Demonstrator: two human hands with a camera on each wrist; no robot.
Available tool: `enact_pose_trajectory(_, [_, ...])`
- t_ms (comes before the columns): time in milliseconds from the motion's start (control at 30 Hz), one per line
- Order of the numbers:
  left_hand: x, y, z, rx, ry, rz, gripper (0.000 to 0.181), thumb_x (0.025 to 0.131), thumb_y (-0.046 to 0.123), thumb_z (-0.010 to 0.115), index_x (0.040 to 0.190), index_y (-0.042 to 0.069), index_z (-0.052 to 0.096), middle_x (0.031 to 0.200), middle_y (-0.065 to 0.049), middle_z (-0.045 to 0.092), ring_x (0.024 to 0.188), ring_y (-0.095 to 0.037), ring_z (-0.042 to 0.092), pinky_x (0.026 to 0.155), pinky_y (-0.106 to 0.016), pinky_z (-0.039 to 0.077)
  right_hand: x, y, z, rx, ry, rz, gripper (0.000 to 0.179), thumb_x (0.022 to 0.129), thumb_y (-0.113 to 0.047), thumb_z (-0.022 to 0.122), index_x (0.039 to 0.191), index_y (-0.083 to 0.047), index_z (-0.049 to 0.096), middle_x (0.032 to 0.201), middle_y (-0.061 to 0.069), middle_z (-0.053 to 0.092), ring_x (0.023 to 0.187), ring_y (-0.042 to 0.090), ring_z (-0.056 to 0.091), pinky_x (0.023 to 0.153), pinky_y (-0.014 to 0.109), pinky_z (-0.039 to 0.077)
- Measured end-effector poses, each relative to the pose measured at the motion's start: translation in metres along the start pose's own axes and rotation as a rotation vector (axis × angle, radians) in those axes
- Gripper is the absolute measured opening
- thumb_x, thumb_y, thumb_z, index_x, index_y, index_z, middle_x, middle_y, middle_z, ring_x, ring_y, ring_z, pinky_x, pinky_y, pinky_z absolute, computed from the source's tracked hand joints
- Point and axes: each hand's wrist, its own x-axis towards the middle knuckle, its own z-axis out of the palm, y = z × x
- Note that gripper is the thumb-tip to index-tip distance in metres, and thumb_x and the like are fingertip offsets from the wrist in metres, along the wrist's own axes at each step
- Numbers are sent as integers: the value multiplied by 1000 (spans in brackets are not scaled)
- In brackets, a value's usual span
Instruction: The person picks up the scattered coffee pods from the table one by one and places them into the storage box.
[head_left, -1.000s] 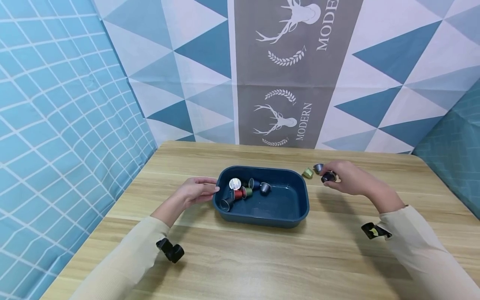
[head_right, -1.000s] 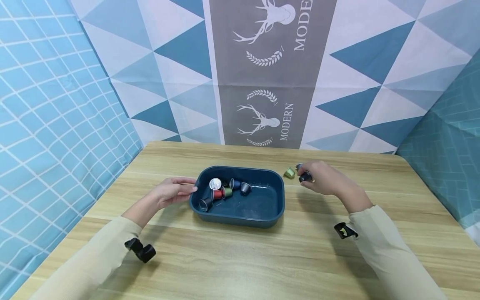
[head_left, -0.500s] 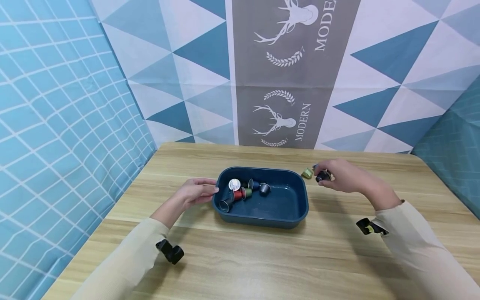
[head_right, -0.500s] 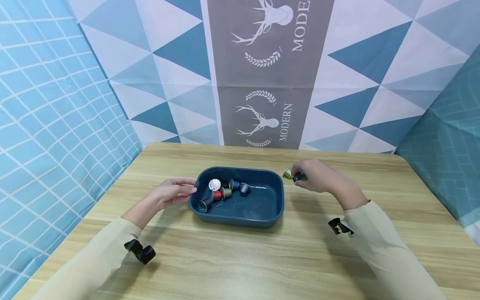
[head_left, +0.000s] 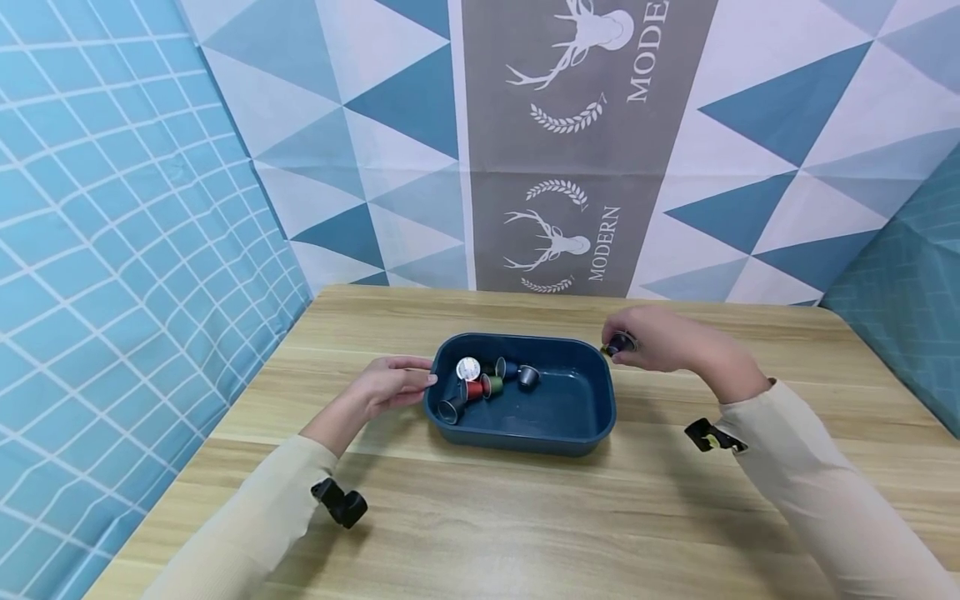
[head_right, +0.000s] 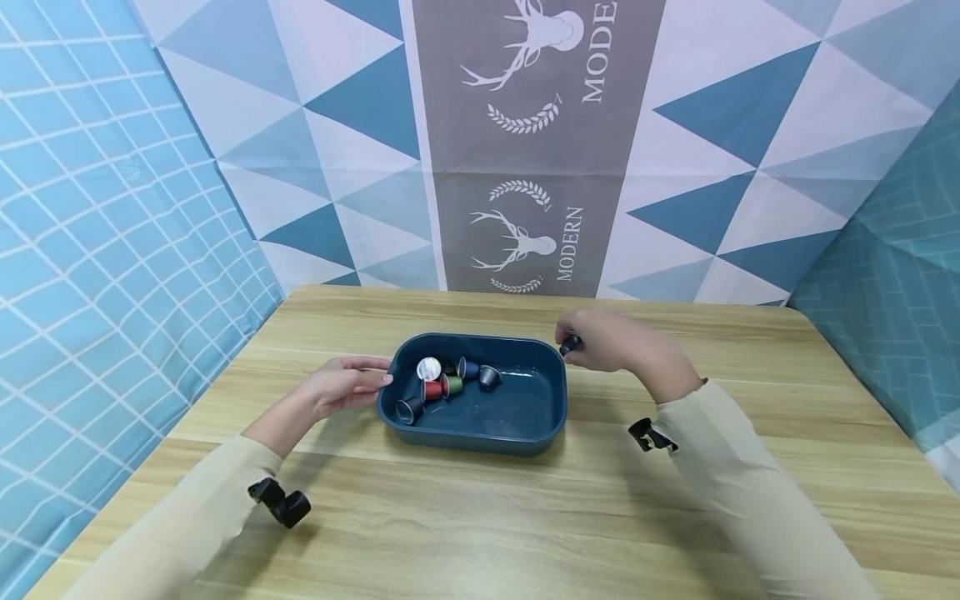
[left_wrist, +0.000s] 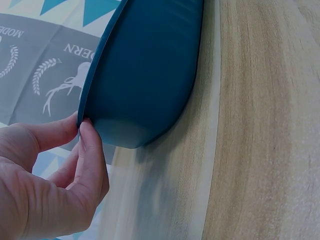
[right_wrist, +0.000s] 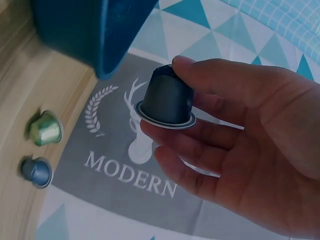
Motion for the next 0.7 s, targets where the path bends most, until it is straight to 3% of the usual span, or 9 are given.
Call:
enact_pose_trajectory(533, [1, 2, 1, 5, 6, -10, 50, 89, 5, 64, 137, -2, 49, 81, 9, 69, 76, -3, 66, 68, -16, 57, 44, -30, -8, 3, -89, -24, 20, 87, -6, 65, 107, -3, 67, 102, 10, 68, 85, 19, 62, 82, 38, 57])
enact_pose_trajectory(700, [1, 1, 1, 5, 3, -7, 50, 89, 5, 64, 136, -3, 49, 82, 8, 70, 76, -3, 66, 68, -17, 57, 56, -38, -12, -7, -101, -75, 19, 86, -4, 65, 105, -2, 66, 103, 10, 69, 87, 21, 61, 83, 39, 55])
